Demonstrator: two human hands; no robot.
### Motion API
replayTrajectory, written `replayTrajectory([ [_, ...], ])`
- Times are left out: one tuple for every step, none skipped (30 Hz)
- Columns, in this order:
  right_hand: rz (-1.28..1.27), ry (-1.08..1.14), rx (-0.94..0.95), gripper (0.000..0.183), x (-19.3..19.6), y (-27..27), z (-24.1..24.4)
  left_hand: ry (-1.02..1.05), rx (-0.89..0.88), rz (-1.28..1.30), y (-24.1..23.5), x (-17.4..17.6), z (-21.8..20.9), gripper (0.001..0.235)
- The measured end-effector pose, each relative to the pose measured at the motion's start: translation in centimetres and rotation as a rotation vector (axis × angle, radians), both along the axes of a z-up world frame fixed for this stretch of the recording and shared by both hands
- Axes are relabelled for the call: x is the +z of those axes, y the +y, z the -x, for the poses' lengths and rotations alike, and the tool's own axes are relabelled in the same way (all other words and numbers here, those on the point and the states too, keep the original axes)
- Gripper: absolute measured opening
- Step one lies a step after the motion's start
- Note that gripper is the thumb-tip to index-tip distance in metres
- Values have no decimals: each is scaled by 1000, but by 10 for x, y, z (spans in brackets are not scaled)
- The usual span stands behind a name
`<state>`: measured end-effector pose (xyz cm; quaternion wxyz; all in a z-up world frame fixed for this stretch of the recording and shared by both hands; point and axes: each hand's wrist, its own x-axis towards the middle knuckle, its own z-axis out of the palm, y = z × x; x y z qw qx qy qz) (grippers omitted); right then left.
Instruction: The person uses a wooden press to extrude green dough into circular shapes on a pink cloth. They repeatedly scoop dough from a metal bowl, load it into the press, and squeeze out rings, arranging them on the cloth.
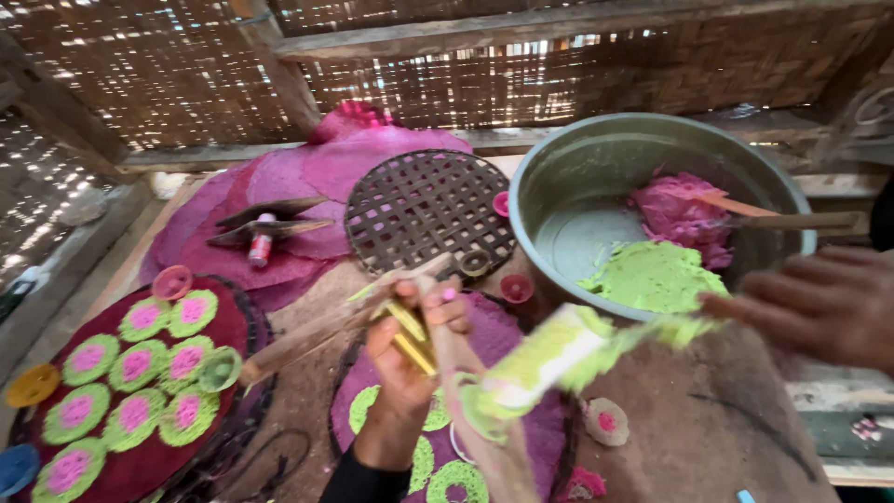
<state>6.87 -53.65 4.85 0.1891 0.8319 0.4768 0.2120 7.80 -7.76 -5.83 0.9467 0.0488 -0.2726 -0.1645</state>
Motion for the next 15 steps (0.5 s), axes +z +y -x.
replayTrajectory([
  [-63,28,-116,70,1,-9,-2,25,44,2,4,-3,-1,35],
  [-123,56,-237,72,2,-19,-2,51,84,6,7,-5,-3,35],
  [10,96,-484,68,0,-27,-6,76,123,11,10,-5,-4,35],
  [139,135,-729,64,-7,-32,-13,37,126,7,14,-5,-4,35],
  [265,171,-975,60,-14,-39,-17,-2,129,4,17,-3,-3,34],
  [275,202,-1021,57,-23,-45,-22,-40,137,0,21,-1,-1,34],
  [284,233,-1067,54,-37,-46,-30,-51,139,-17,22,2,0,33],
  [292,263,-1106,52,-52,-44,-41,-64,148,-36,21,5,0,33],
  [262,247,-1023,52,-67,-41,-53,-76,157,-55,20,7,0,32],
  [236,237,-935,54,-79,-36,-64,-106,159,-72,18,9,1,31],
  [217,196,-961,36,-87,-30,-73,-136,161,-88,16,11,1,30],
  [200,152,-982,22,-91,-20,-83,-168,170,-104,15,13,1,28],
  [183,108,-1004,22,-91,-7,-87,-139,129,-86,13,16,1,19],
  [134,98,-929,21,-87,9,-87,-113,93,-69,12,20,0,16],
  [87,90,-852,22,-84,30,-79,-87,57,-51,11,26,-1,21],
])
